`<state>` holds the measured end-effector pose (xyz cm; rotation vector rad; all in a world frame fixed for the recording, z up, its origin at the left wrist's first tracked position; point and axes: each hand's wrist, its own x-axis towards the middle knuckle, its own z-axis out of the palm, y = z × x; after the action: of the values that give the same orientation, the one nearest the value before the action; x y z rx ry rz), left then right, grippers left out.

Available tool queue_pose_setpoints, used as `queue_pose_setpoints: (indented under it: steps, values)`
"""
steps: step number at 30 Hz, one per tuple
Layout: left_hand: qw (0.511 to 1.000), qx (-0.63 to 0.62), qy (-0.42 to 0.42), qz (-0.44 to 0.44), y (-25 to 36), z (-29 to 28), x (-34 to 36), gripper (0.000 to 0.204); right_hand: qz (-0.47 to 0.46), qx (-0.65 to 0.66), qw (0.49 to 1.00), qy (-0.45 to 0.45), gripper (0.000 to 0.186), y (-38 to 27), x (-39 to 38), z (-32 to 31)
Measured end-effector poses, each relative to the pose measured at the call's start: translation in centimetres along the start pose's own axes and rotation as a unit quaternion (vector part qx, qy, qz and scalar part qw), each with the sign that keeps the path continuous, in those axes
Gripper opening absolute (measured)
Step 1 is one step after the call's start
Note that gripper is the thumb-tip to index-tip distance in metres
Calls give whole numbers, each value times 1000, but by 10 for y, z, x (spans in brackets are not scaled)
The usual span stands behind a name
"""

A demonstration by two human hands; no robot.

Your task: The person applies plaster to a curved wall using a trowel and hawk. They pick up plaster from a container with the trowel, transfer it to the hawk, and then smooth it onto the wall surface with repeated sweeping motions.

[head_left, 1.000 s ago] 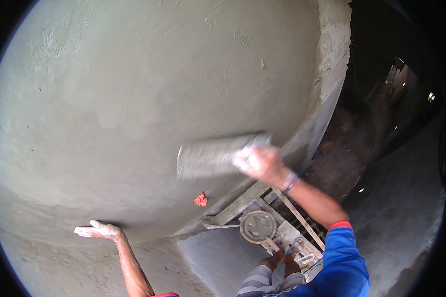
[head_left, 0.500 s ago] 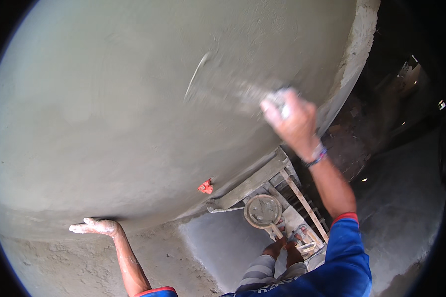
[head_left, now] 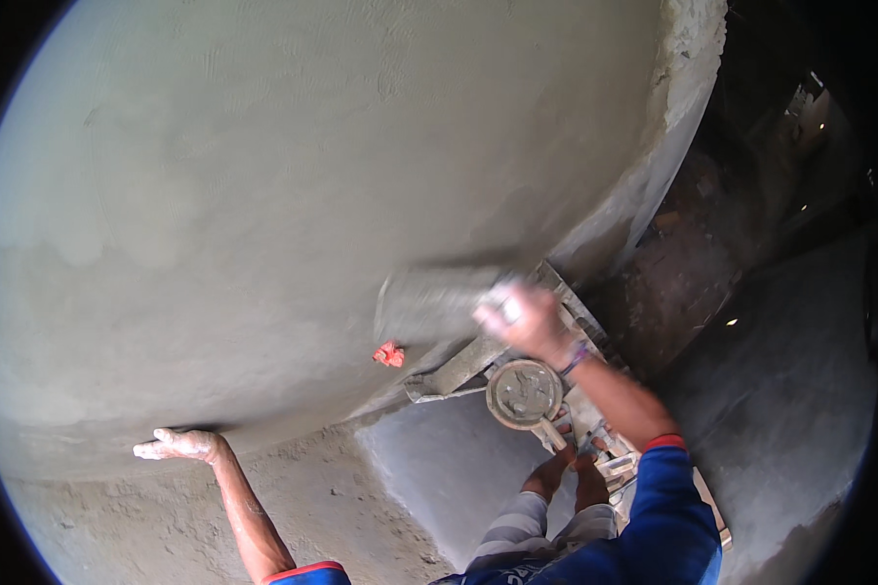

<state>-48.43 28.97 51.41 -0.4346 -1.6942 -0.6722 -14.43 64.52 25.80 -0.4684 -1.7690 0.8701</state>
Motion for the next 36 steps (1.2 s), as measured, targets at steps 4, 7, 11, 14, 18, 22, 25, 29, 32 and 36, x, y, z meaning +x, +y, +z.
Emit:
queue_pose_setpoints:
  steps: [4,7,11,14,18,22,25,29,32,36]
  values:
    - [1000,5,-1,10,-3,-2,0,82,65,-78,962,253,26,47,125,-123]
    - [1000,-4,1,3,11,2,-6,83,50,-112,964,234,32,76,178,-176]
    - [1000,3,-6,-18,26,-6,-10,79,62,-99,974,196,33,71,140,-101]
    - [1000,8,-15,-20,7,-11,2,74,83,-63,988,117,28,32,76,-31]
    - [999,-6,-26,-21,20,-2,-5,80,16,-31,998,48,29,-6,-14,82]
    - [999,-30,-18,-26,19,2,-6,82,31,51,997,-57,26,-37,-62,127]
    - [1000,-23,-18,-8,6,1,-7,84,-10,63,990,-129,28,-54,-66,117]
    - [1000,-12,-23,-19,4,-5,-15,83,-73,16,996,53,38,-81,-8,89]
    - [999,-32,-16,-25,16,-12,-3,81,-10,-29,999,43,32,-101,21,112]
    - [997,-73,-23,-27,28,4,-18,85,-65,-89,994,-26,31,-85,-10,130]
